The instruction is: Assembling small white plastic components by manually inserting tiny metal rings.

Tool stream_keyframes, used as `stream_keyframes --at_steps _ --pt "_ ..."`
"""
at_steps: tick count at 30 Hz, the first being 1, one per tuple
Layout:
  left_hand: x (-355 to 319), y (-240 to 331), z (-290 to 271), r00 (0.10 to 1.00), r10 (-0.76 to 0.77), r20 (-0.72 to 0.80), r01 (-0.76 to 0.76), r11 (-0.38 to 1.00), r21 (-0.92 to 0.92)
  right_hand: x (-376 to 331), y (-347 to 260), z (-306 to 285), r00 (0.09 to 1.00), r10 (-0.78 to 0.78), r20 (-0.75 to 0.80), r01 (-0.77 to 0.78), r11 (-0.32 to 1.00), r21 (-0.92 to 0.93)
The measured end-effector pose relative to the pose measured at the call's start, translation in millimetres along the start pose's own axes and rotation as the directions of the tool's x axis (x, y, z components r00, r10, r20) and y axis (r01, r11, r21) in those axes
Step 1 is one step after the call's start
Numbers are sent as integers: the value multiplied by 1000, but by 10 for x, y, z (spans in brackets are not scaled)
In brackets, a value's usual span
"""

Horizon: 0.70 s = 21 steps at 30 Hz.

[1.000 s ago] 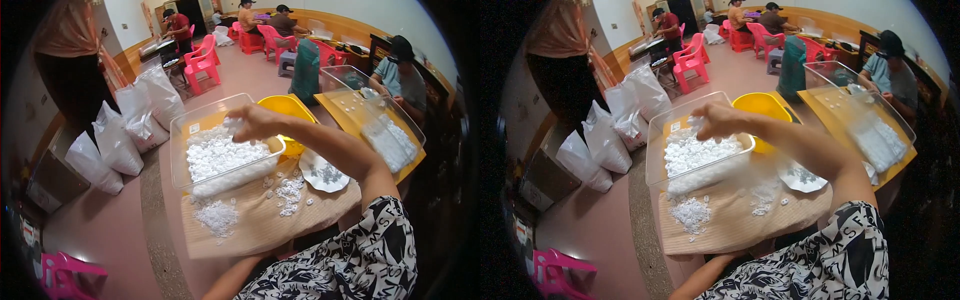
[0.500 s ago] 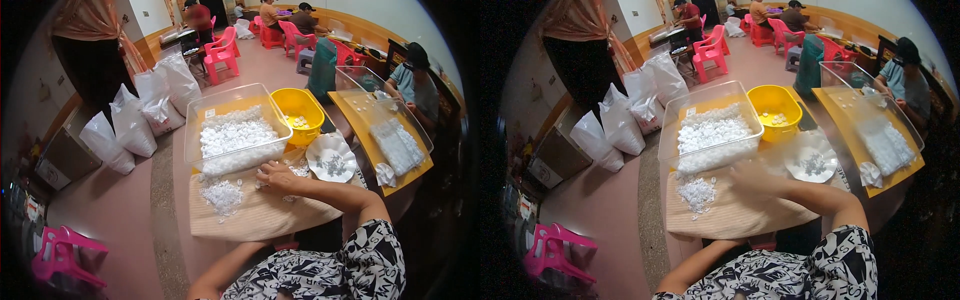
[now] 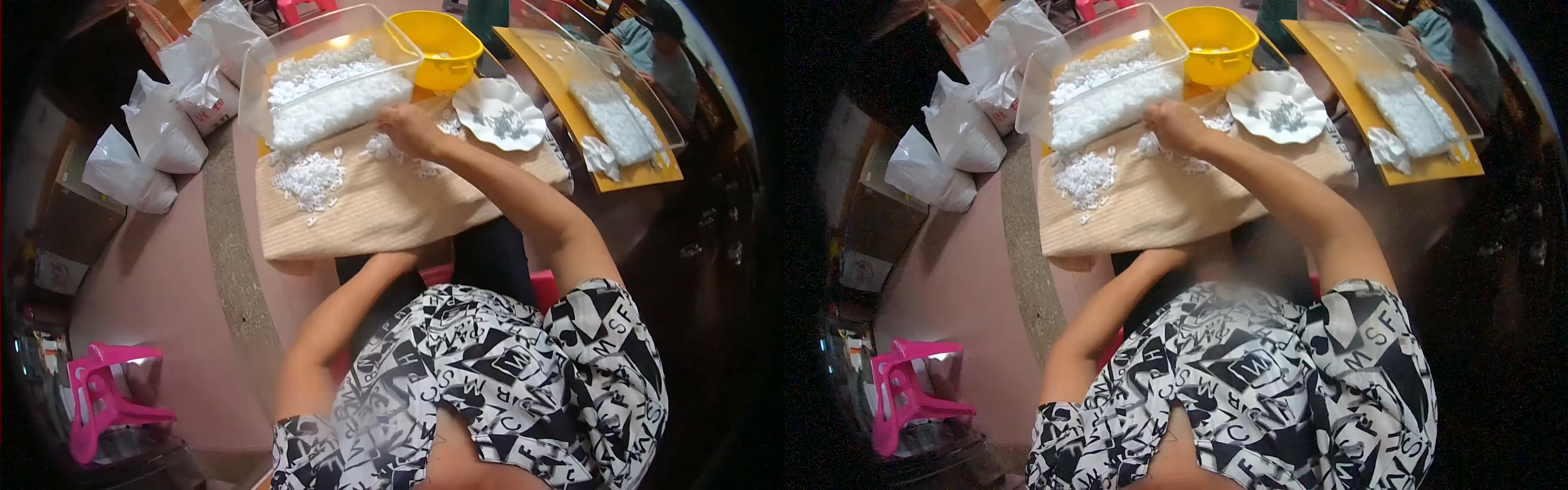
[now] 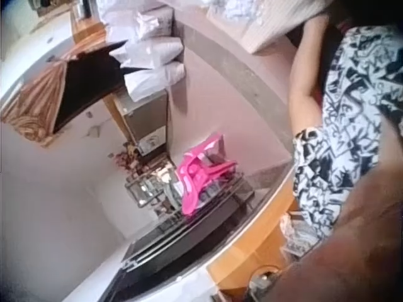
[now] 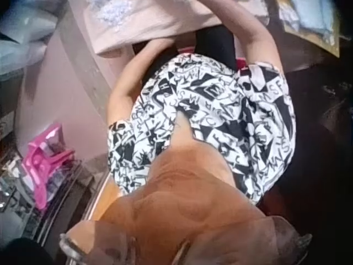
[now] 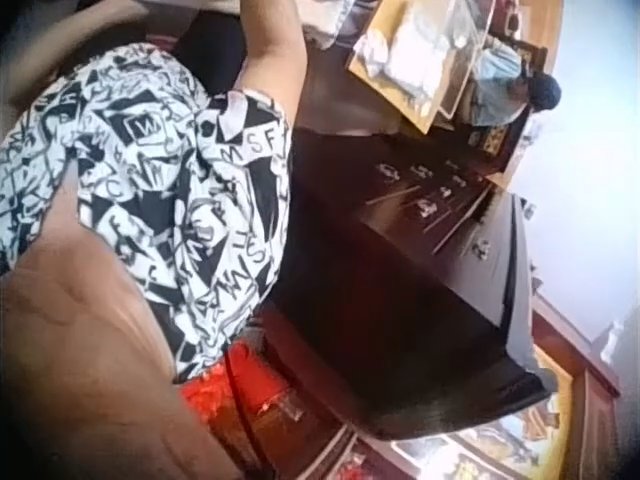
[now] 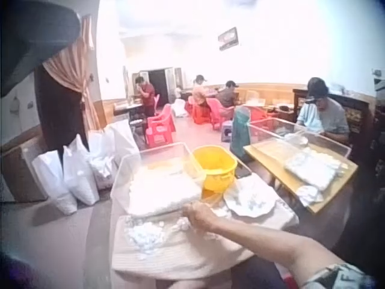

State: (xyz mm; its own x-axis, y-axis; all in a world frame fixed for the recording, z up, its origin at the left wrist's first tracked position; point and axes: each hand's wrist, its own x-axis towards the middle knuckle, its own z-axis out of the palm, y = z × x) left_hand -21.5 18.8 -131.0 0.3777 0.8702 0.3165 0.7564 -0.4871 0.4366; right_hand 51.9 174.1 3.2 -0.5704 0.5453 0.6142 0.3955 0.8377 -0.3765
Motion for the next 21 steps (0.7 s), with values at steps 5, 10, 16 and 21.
stream_keyframes --at_steps 5,10,16,21 --pt "-49 439 -143 704 -98 704 -22 987 160 -91 -29 -90 997 40 68 -17 951 -308" --pt "-356 526 221 783 127 609 -107 992 -69 -210 -132 -11 996 71 47 -55 959 -280" --pt "-170 1165 -679 711 199 675 -23 965 -260 -204 -182 -80 983 123 -136 -146 974 -175" --pt "-143 1085 -1071 884 226 410 -63 926 -373 -203 -344 -213 962 175 -207 -191 980 -60"
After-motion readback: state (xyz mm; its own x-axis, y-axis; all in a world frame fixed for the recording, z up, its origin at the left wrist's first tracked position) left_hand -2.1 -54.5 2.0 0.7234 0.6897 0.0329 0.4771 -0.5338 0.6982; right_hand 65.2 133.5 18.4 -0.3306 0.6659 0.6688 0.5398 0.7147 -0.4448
